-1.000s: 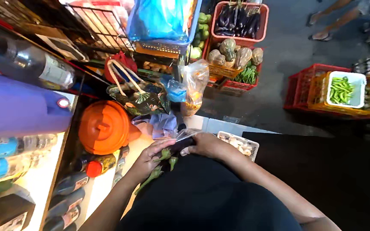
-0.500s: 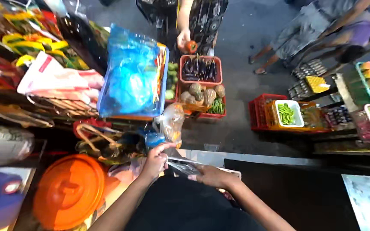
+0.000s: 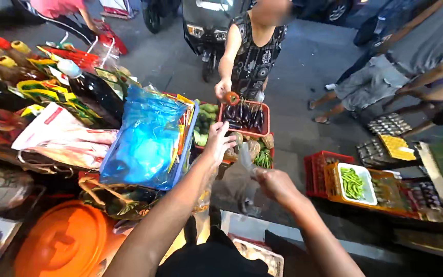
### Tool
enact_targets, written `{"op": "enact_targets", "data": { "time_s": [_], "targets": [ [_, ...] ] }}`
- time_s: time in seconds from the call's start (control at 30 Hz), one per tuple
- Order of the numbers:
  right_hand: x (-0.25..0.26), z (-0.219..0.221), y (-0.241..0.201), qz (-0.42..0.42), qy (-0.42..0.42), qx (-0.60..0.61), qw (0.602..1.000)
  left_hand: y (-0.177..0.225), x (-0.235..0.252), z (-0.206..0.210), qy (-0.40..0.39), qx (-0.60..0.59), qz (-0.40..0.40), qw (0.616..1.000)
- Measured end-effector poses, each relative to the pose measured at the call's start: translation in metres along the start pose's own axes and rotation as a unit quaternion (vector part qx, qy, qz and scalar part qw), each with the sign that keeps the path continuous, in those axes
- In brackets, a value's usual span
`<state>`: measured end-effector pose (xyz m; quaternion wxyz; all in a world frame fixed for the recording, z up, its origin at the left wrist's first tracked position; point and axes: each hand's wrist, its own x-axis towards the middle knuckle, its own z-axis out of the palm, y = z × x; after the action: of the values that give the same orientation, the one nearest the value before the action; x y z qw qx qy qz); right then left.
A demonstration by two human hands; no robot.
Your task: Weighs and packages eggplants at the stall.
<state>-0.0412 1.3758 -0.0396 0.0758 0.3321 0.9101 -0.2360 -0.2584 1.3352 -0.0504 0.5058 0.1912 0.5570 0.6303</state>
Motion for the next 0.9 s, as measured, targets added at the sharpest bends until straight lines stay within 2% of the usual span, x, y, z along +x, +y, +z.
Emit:
{"op": "enact_targets", "data": {
  "time_s": [0.1, 0.23, 0.3, 0.4, 0.5, 0.57, 0.6, 0.67, 0.7, 0.73, 0.8, 0.83, 0.9],
  "targets": [
    [0.057, -0.036, 0.045, 0.045, -0.042, 0.004, 0.998, 0.029, 0.030, 0.021, 0.039, -0.195, -0.033, 0.979],
    [0.118, -0.062, 0.103, 0.088, 0.013, 0.026, 0.996, 0.045, 0.056, 0.025, 0.070, -0.319, -0.052, 0.944],
    [0.150, -0.073, 0.128, 0.125, 0.054, 0.050, 0.989, 0.046, 0.062, 0.022, 0.087, -0.357, -0.035, 0.929],
    [0.200, -0.073, 0.157, 0.179, 0.114, 0.147, 0.966, 0.042, 0.059, 0.018, 0.108, -0.381, -0.034, 0.918],
    [0.250, -0.047, 0.172, 0.230, 0.155, 0.267, 0.923, 0.027, 0.042, 0.008, 0.082, -0.327, -0.054, 0.940],
    [0.276, -0.015, 0.180, 0.253, 0.185, 0.373, 0.873, 0.010, 0.021, 0.000, 0.042, -0.259, -0.072, 0.962],
    [0.285, 0.006, 0.183, 0.252, 0.199, 0.456, 0.830, 0.001, 0.007, -0.005, 0.026, -0.228, -0.082, 0.970],
    [0.299, 0.049, 0.190, 0.254, 0.208, 0.635, 0.699, -0.024, -0.024, -0.019, -0.007, -0.184, -0.106, 0.977],
    [0.301, 0.067, 0.189, 0.266, 0.204, 0.687, 0.645, -0.036, -0.043, -0.027, -0.016, -0.172, -0.120, 0.978],
    [0.303, 0.083, 0.186, 0.287, 0.195, 0.702, 0.622, -0.047, -0.063, -0.036, -0.023, -0.165, -0.132, 0.977],
    [0.303, 0.112, 0.189, 0.320, 0.136, 0.689, 0.636, -0.068, -0.107, -0.055, -0.026, -0.172, -0.152, 0.973],
    [0.299, 0.121, 0.194, 0.327, 0.101, 0.664, 0.665, -0.078, -0.130, -0.065, -0.026, -0.185, -0.160, 0.969],
    [0.280, 0.124, 0.179, 0.318, 0.032, 0.577, 0.752, -0.092, -0.178, -0.084, -0.021, -0.207, -0.151, 0.966]
  ]
}}
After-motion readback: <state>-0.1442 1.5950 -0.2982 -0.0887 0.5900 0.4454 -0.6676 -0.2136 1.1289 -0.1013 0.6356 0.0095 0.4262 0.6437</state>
